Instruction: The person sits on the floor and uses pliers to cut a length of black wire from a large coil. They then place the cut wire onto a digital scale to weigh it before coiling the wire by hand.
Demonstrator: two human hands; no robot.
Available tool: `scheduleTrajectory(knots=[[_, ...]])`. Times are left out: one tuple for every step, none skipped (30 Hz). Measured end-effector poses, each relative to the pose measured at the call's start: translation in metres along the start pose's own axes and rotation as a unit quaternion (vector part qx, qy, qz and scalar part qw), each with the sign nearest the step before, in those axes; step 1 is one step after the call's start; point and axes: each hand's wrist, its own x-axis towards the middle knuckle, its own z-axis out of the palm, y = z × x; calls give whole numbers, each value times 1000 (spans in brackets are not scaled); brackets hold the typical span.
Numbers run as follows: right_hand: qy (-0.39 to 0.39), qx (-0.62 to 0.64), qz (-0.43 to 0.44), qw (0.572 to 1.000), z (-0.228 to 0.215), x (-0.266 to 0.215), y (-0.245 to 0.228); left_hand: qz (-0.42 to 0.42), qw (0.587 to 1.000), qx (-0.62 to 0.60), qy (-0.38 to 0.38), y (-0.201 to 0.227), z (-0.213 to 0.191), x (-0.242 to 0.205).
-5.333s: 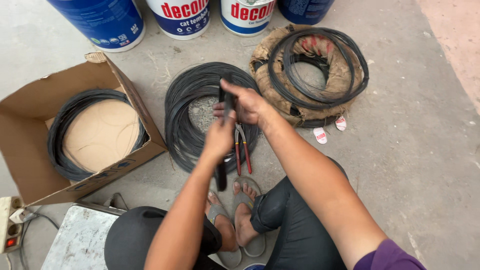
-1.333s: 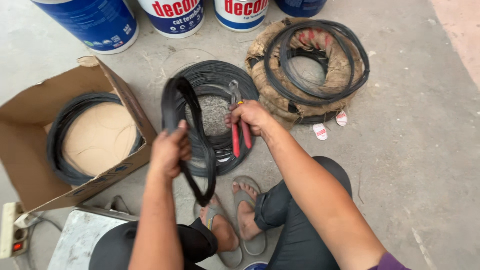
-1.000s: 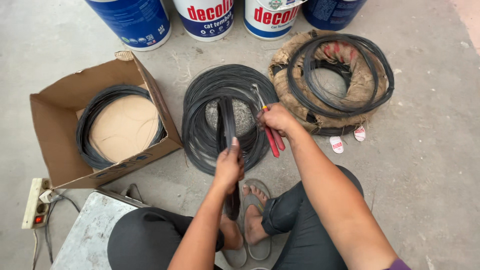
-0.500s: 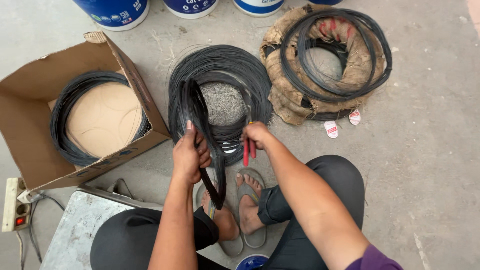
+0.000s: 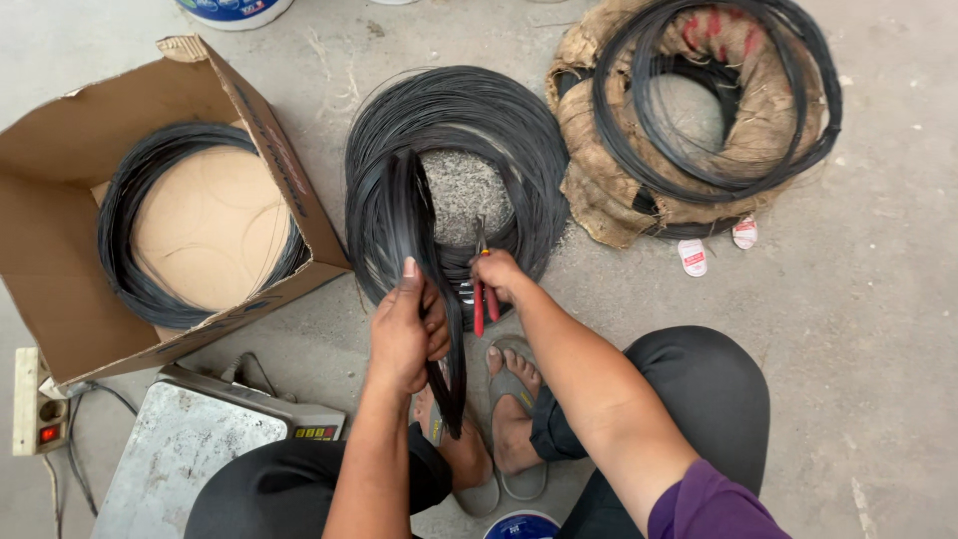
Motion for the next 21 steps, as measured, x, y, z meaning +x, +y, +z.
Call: scheduleTrajectory(knots=[[-3, -1, 3, 1000, 3, 0, -4, -1, 1000, -1, 4, 1, 0, 1], [0, 3, 2, 1000, 4, -1, -6, -2, 1000, -3, 2, 1, 1, 1], [3, 6, 2, 1000, 5, -3, -9, -4, 1000, -6, -1, 1, 2, 1], [1, 6, 4, 1000, 7, -2, -9, -5, 1000, -6, 2, 1, 2, 2], [10, -2, -5, 1000, 9, -2, -10, -6, 1000, -8, 1, 1, 2, 3], [19, -12, -13, 1000, 10, -3, -10, -8, 1000, -10, 1, 1, 3, 4], [18, -12, -11, 1000, 13, -3, -9, -9, 1000, -11, 3, 1, 2, 4], [17, -17, -8, 1000, 14, -3, -9, -9, 1000, -11, 3, 1, 2, 4], [16, -21, -4, 1000, 15, -2, -9, -8, 1000, -11, 4, 1, 2, 5], [15, -22, -3, 1000, 17, -11, -18, -8, 1000, -12, 5, 1, 3, 5], [14, -4, 12, 1000, 19, -20, -26, -9, 1000, -12, 1, 1, 3, 5], [13, 14, 27, 999, 21, -29, -33, -10, 1000, -12, -4, 1, 3, 5], [12, 13, 29, 999, 22, -25, -31, -11, 1000, -12, -3, 1, 2, 6], [16, -14, 19, 1000, 22, -20, -28, -10, 1000, -12, -5, 0, 2, 7], [19, -42, 10, 999, 22, -16, -26, -10, 1000, -12, -6, -1, 1, 8], [19, -42, 10, 999, 22, -17, -27, -10, 1000, -12, -6, -1, 2, 9], [24, -46, 11, 999, 23, -18, -27, -12, 1000, -16, -8, -1, 2, 9], [28, -50, 12, 998, 23, -18, -29, -13, 1000, -20, -9, -2, 2, 9], [27, -51, 11, 998, 24, -17, -30, -12, 1000, -21, -8, -2, 1, 10], [27, -56, 9, 998, 24, -17, -30, -12, 1000, -20, -11, -3, 1, 10], [27, -61, 7, 998, 25, -17, -30, -12, 1000, -18, -13, -4, 0, 11]])
